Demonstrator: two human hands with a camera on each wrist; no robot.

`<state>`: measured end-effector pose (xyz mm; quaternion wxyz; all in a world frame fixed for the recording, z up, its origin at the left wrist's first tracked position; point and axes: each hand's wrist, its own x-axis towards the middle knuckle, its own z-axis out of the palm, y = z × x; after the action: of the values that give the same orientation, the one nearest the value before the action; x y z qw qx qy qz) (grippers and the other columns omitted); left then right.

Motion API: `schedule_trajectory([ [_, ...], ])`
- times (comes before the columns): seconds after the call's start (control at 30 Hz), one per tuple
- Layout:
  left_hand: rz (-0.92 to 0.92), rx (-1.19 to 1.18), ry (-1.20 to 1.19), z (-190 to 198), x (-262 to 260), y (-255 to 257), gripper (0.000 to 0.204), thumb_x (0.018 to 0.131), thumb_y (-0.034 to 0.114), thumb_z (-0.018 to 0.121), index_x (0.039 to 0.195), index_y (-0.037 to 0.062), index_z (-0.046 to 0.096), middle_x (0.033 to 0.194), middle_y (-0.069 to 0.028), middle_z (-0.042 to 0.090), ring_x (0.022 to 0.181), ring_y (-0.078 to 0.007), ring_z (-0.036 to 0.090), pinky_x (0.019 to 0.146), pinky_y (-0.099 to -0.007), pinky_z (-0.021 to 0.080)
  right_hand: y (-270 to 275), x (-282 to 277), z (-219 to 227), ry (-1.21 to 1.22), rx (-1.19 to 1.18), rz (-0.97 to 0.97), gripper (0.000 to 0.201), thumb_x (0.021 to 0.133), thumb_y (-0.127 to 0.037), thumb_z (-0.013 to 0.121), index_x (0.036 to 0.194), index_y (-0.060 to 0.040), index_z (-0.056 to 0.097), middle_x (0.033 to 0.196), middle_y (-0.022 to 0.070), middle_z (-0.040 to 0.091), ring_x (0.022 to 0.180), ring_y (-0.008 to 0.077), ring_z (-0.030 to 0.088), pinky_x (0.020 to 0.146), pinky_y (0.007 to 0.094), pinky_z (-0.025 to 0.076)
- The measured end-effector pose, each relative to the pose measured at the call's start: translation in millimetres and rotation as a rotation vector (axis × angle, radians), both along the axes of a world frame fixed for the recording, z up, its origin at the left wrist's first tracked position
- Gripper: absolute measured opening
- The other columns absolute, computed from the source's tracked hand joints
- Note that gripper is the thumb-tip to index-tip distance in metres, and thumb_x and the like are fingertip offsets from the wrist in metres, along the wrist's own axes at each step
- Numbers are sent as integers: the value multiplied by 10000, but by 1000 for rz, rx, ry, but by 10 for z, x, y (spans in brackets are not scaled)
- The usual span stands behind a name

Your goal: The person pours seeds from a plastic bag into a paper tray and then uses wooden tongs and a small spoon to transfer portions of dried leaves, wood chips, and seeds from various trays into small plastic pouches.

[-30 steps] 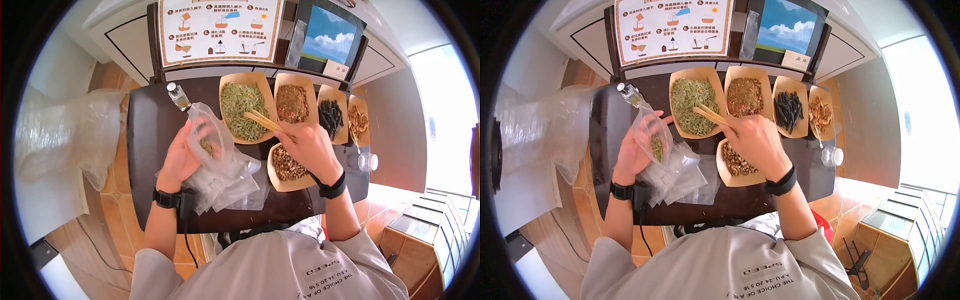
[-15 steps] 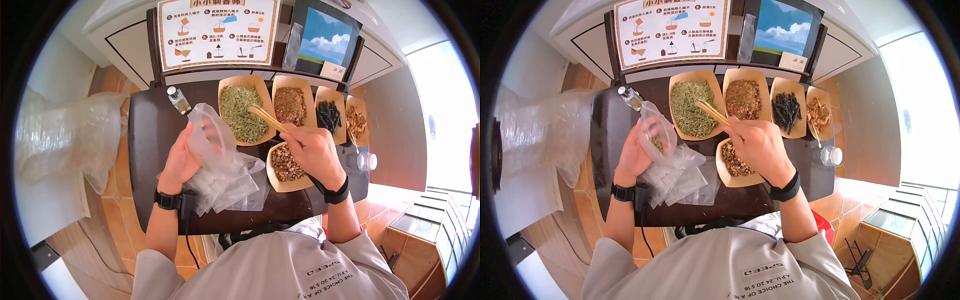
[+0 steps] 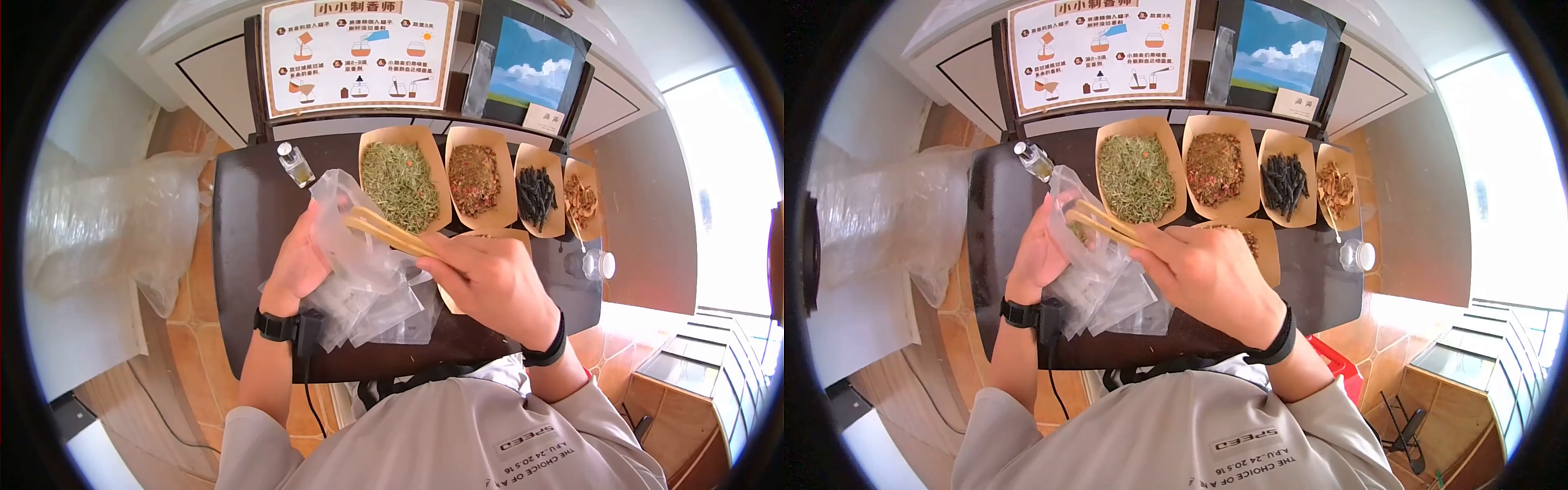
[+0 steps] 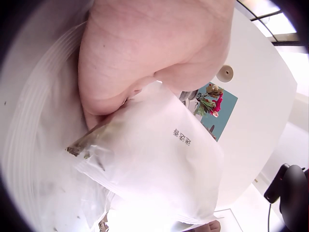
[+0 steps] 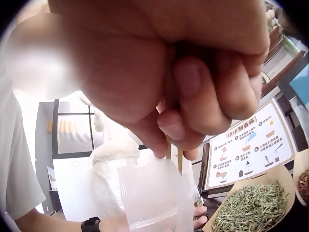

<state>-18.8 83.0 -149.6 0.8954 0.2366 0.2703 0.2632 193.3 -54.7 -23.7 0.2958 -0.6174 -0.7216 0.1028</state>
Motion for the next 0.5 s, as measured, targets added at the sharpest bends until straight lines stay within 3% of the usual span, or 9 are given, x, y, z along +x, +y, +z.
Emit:
schedule_trajectory([
  [0.07, -8, -7, -28, -3, -10, 10, 535, 1046, 490, 389, 1336, 43, 438, 1138, -125, 605, 871, -271, 627, 788, -410, 522, -6, 48, 62, 57, 22, -6, 166, 851, -145, 730, 987, -52, 703, 647, 104, 601, 550, 297, 595, 487, 397, 459],
  [0.17, -30, 9, -71, -27, -11, 34, 530, 1056, 472, 367, 1351, 37, 436, 1182, -140, 601, 879, -260, 626, 783, -400, 530, -49, 184, 203, 153, -165, -295, 123, 876, -137, 703, 914, -20, 709, 651, 164, 612, 577, 334, 615, 517, 390, 474],
  [0.33, -21, 12, -88, -28, -16, 30, 540, 1063, 449, 348, 1385, 22, 425, 1315, -195, 556, 944, -247, 619, 784, -394, 541, -63, 516, -167, -71, -254, -340, 161, 909, -178, 662, 897, -24, 705, 652, 183, 610, 605, 393, 603, 534, 432, 464],
  [0.43, -36, 27, -108, -59, -14, 38, 538, 1066, 441, 338, 1382, 15, 432, 1382, -223, 512, 984, -242, 613, 788, -394, 543, -35, 530, -292, -7, -321, -323, 181, 917, -178, 644, 869, -14, 702, 642, 193, 603, 604, 396, 597, 545, 445, 462],
  [0.5, -25, 29, -101, -60, -14, 36, 538, 1067, 436, 331, 1381, 12, 438, 1383, -221, 512, 985, -241, 616, 787, -384, 543, 1, 502, -344, 188, -324, -301, 212, 922, -187, 632, 829, -10, 702, 637, 208, 594, 610, 401, 594, 555, 448, 462],
])
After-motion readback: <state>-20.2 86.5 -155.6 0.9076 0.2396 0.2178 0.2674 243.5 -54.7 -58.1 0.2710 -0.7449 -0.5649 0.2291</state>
